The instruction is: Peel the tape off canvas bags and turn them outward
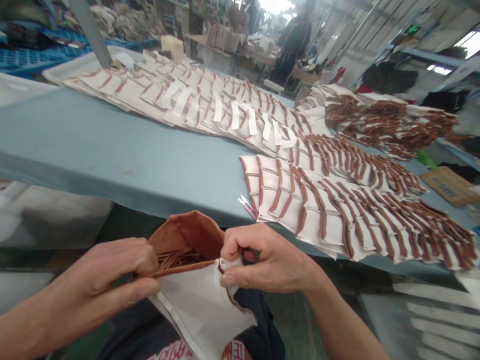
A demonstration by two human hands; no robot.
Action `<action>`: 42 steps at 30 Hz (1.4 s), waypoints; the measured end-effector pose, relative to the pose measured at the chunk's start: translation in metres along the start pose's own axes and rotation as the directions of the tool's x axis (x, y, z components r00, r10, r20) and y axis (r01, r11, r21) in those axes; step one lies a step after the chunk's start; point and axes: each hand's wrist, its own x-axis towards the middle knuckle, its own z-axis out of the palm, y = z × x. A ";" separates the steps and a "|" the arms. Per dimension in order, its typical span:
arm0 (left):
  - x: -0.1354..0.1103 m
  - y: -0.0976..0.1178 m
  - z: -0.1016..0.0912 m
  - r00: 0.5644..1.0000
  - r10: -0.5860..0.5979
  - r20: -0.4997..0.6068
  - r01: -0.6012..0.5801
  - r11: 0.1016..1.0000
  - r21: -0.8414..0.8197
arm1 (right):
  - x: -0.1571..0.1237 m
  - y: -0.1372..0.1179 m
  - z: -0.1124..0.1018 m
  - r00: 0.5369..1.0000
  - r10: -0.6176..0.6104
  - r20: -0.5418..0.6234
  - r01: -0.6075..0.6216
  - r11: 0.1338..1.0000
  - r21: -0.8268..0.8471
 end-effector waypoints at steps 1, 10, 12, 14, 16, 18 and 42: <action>0.005 -0.001 0.001 0.999 -0.004 0.043 0.007 0.998 -0.069 | 0.002 -0.003 0.001 0.999 0.030 0.015 -0.031 0.999 0.024; 0.052 0.028 0.015 0.994 -0.062 0.087 0.084 0.959 -0.270 | 0.011 -0.009 0.009 0.994 0.093 0.050 -0.092 0.995 -0.026; 0.053 0.029 0.021 0.997 -0.046 0.063 0.061 0.964 -0.259 | 0.010 -0.007 0.011 0.993 0.115 0.030 -0.113 0.993 -0.045; 0.052 0.027 0.024 0.999 -0.021 0.045 0.032 0.963 -0.267 | 0.009 -0.004 0.013 0.990 0.141 0.020 -0.140 0.989 -0.046; 0.052 0.024 0.025 0.999 -0.001 0.052 0.016 0.959 -0.282 | 0.009 0.000 0.014 0.987 0.158 0.027 -0.158 0.987 -0.018; 0.052 0.022 0.023 0.997 0.021 0.075 0.001 0.958 -0.286 | 0.009 0.004 0.014 0.986 0.161 0.047 -0.161 0.987 0.012; 0.054 0.019 0.021 0.979 -0.082 0.186 0.094 0.994 -0.058 | 0.017 0.023 0.035 0.978 0.076 -0.196 -0.104 0.985 -0.139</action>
